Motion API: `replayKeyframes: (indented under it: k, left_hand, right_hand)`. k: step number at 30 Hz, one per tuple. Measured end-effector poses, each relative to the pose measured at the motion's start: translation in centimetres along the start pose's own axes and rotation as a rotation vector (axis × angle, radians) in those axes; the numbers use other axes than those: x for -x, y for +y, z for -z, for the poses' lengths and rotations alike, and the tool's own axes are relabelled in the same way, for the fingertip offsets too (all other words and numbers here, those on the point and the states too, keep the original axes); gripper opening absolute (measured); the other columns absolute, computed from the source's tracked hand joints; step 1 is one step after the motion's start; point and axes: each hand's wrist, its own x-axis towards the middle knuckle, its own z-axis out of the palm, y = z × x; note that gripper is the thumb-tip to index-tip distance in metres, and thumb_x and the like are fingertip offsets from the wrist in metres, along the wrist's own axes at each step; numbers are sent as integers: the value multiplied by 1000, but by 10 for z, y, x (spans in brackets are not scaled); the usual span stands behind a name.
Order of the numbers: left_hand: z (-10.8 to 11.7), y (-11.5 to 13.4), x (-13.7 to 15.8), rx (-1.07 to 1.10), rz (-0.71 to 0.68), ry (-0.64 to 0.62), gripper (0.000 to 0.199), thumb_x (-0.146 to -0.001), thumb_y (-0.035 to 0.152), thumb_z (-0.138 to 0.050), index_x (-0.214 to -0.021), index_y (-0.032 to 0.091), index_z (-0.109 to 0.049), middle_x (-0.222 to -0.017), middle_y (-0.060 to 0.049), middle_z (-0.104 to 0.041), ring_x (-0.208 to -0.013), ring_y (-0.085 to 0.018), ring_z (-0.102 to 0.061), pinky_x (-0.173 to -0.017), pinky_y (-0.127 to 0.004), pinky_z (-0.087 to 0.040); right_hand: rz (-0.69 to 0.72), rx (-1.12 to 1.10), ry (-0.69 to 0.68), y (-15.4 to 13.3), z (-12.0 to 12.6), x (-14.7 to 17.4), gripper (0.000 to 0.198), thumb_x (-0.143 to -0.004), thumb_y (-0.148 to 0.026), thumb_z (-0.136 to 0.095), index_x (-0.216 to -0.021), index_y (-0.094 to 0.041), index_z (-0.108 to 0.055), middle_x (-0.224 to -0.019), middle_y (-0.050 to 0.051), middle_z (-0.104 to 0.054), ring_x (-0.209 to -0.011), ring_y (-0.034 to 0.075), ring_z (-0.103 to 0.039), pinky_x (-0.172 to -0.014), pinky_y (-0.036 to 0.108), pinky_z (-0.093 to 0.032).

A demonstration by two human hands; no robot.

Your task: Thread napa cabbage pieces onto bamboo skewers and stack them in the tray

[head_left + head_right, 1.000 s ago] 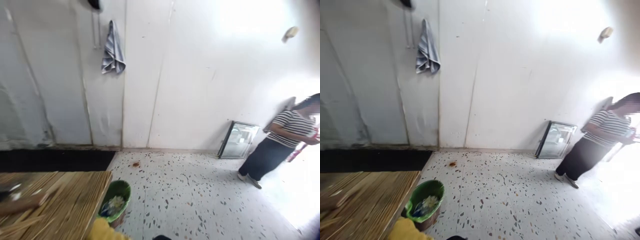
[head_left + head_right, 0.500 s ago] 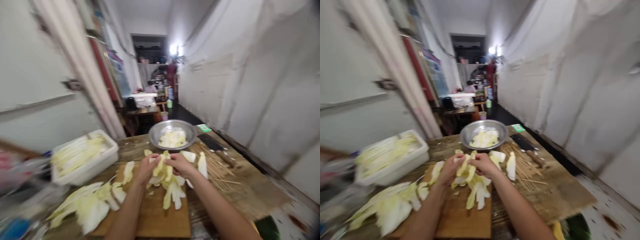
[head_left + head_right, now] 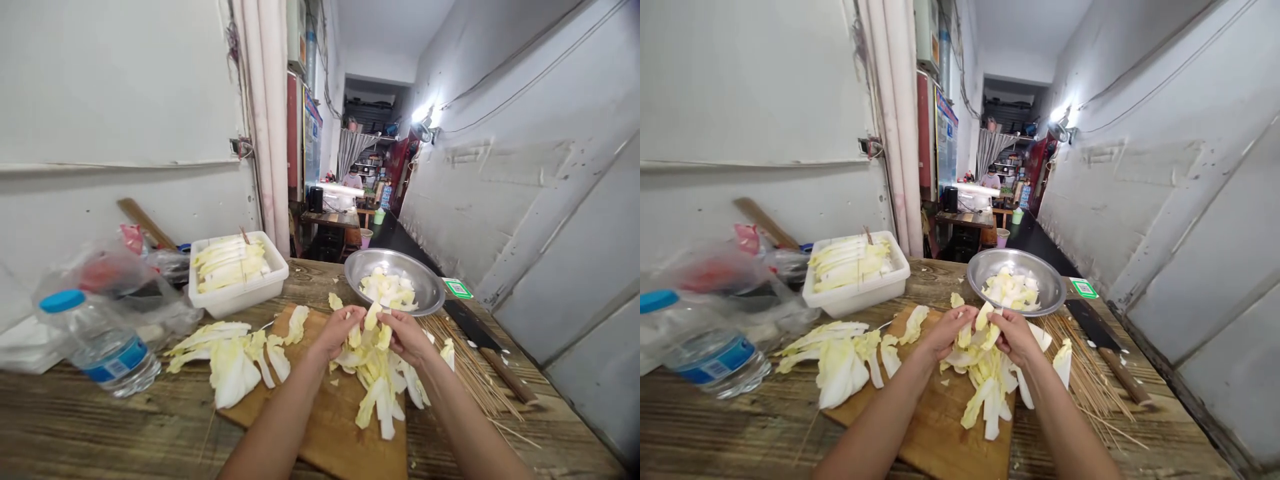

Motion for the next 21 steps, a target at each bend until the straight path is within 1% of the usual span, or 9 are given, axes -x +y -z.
replayKeyframes:
  k: [4, 8, 12, 14, 16, 18, 20, 21]
  left_hand:
    - [5, -1, -1, -17, 24, -25, 39, -58, 43, -77, -76, 12, -62, -56, 2, -57, -49, -8, -50, -51, -21, -39]
    - [11, 0, -3, -14, 23, -26, 38, -63, 47, -71, -71, 12, -61, -55, 1, -57, -46, -8, -48, -48, -21, -38]
    - [12, 3, -2, -23, 23, -30, 32, -63, 41, -72, -67, 11, -62, -52, 1, -55, -44, -7, -46, -46, -20, -35]
    - [11, 3, -1, -25, 19, -17, 29, -63, 38, -72, -68, 11, -64, -52, 2, -56, -44, -7, -46, -45, -19, -34]
    - [10, 3, 0, -27, 14, -1, 28, -62, 36, -73, -71, 11, -65, -53, 2, -57, -45, -7, -47, -46, -19, -34]
    - [9, 3, -1, -24, 8, 16, 29, -60, 34, -75, -74, 11, -67, -53, 2, -57, -46, -7, -47, -47, -19, -35]
    - [8, 2, -2, -5, 5, 35, 32, -59, 35, -76, -78, 11, -68, -53, 3, -56, -46, -7, -46, -47, -19, -35]
    - [9, 2, -3, 13, 8, 46, 34, -60, 36, -76, -81, 11, -67, -52, 3, -55, -45, -6, -45, -47, -19, -34]
  right_hand:
    - [-8, -11, -5, -2, -6, -5, 35, -62, -42, -75, -64, -16, -52, -42, -8, -47, -30, 1, -31, -26, 12, -14]
    - [-12, -38, -26, 1, -10, -6, 37, -62, -45, -74, -62, -16, -50, -40, -10, -43, -30, 0, -28, -27, 12, -14]
    - [-15, -36, -26, 5, -8, -8, 37, -61, -43, -75, -62, -16, -50, -40, -10, -43, -29, 0, -27, -26, 12, -13]
    - [-14, -24, -23, 7, -7, -7, 37, -62, -43, -75, -62, -16, -50, -41, -10, -43, -29, -1, -27, -26, 12, -13]
    - [-18, -5, -23, 9, -6, -6, 35, -67, -42, -73, -64, -15, -51, -42, -10, -44, -30, -1, -28, -26, 12, -14]
    - [-28, 24, -13, 9, -4, -7, 29, -74, -37, -69, -67, -14, -53, -44, -10, -44, -30, 0, -29, -26, 12, -15]
    - [-38, 55, 18, 3, 1, -13, 23, -83, -31, -62, -71, -13, -54, -48, -10, -44, -31, 0, -31, -27, 12, -20]
    - [-37, 67, 46, -2, 5, -18, 21, -86, -29, -58, -74, -12, -55, -52, -10, -46, -33, 0, -34, -29, 12, -24]
